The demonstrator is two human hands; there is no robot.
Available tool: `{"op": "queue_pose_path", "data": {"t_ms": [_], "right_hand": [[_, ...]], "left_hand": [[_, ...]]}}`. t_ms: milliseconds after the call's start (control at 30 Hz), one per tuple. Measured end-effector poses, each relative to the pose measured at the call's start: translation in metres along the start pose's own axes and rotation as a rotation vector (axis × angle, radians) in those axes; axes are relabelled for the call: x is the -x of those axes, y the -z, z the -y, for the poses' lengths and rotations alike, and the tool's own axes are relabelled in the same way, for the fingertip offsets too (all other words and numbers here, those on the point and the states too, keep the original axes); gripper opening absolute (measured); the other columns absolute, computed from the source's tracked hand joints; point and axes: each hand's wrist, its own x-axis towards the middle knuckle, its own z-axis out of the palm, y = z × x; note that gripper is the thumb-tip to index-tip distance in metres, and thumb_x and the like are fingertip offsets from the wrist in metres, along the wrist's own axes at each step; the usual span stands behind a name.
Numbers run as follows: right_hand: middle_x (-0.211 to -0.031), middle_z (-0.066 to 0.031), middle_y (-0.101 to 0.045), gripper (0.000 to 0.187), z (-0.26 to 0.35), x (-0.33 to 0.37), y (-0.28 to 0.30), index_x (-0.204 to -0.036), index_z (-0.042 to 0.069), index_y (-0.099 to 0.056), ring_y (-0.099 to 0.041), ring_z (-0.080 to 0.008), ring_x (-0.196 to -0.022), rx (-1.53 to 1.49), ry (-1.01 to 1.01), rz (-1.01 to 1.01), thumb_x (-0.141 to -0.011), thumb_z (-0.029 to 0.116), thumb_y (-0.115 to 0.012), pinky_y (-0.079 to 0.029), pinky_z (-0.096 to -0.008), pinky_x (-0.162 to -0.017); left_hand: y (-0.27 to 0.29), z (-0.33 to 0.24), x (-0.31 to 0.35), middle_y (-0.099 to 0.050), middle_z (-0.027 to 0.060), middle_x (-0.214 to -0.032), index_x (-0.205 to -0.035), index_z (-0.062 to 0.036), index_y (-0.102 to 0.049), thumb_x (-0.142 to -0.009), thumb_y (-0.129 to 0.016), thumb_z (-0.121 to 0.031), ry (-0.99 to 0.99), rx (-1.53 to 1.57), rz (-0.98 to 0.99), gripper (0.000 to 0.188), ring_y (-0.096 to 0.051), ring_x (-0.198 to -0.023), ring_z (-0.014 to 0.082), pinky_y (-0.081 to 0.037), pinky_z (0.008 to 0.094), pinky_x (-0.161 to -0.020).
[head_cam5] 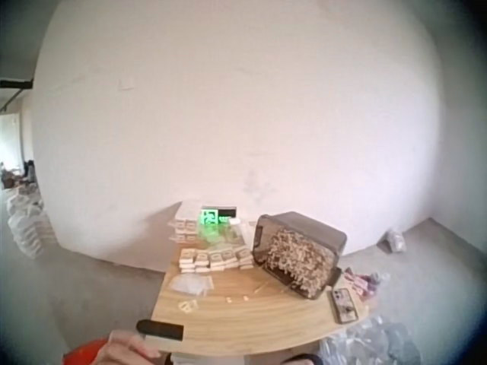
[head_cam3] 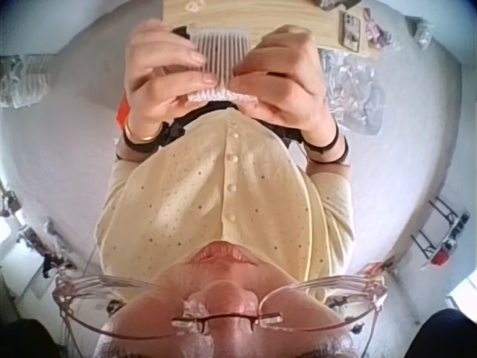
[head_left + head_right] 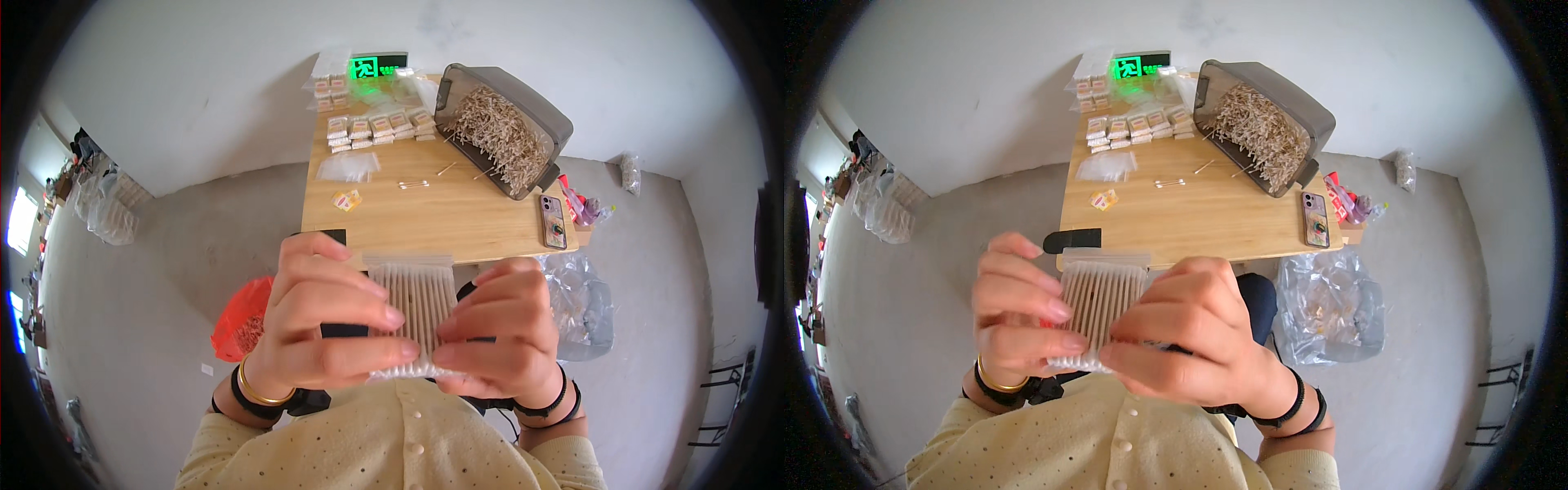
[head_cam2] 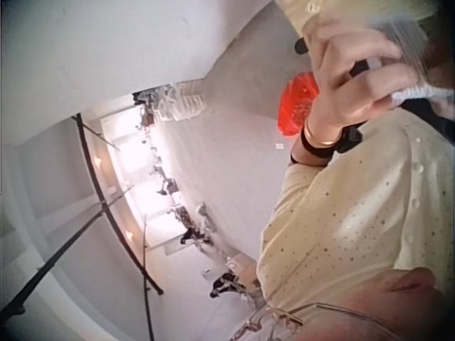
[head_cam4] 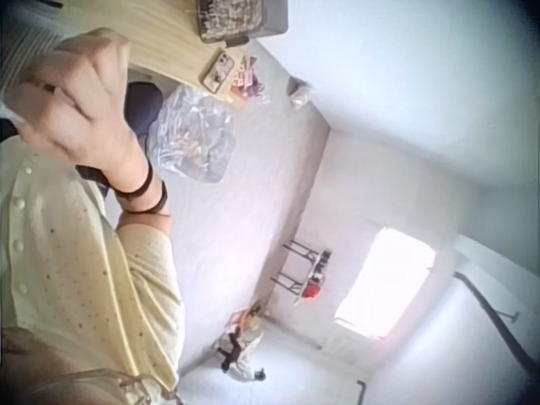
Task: Packaging cotton swabs into small plastic bags.
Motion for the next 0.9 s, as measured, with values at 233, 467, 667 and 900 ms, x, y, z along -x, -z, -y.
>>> {"op": "queue_pose_path", "data": {"t_ms": [233,467,667,900], "right_hand": [[-0.104,0.005,-0.067,0.031,-0.01,0.006,0.004,-0.097,0.023,-0.072,-0.059,-0.0144,-0.089,0.071,0.089,-0.065,-0.069,0.012,-0.078,-0.049,-0.0313,-0.077],[-0.103,0.0054,-0.067,0.026,-0.017,0.009,0.009,-0.093,0.023,-0.072,-0.059,-0.0137,-0.089,0.093,0.101,-0.072,-0.069,0.014,-0.075,-0.048,-0.0311,-0.078],[-0.102,0.006,-0.067,0.029,-0.021,0.012,0.012,-0.092,0.024,-0.071,-0.059,-0.0136,-0.089,0.107,0.103,-0.099,-0.066,0.012,-0.077,-0.048,-0.0308,-0.078],[-0.102,0.0063,-0.067,0.03,-0.023,0.014,0.013,-0.09,0.026,-0.071,-0.058,-0.0139,-0.089,0.112,0.11,-0.111,-0.065,0.011,-0.078,-0.047,-0.0306,-0.077]], "left_hand": [[-0.005,-0.002,-0.002,-0.064,-0.0135,-0.1,-0.095,-0.0307,-0.069,-0.077,-0.084,-0.019,-0.045,-0.1,0.014,0.026,-0.06,-0.094,0.0085,-0.042,0.0397,-0.098],[-0.013,0.002,-0.004,-0.065,-0.014,-0.096,-0.093,-0.0293,-0.068,-0.078,-0.083,-0.017,-0.081,-0.125,0.031,0.024,-0.059,-0.093,0.0078,-0.041,0.0397,-0.098],[-0.018,0.001,-0.006,-0.066,-0.0145,-0.096,-0.092,-0.0291,-0.067,-0.077,-0.081,-0.014,-0.09,-0.149,0.057,0.026,-0.059,-0.092,0.0075,-0.041,0.038,-0.096],[-0.021,0.001,-0.006,-0.066,-0.0146,-0.098,-0.093,-0.0286,-0.066,-0.077,-0.082,-0.015,-0.121,-0.191,0.053,0.026,-0.059,-0.091,0.0072,-0.042,0.0376,-0.095]]}}
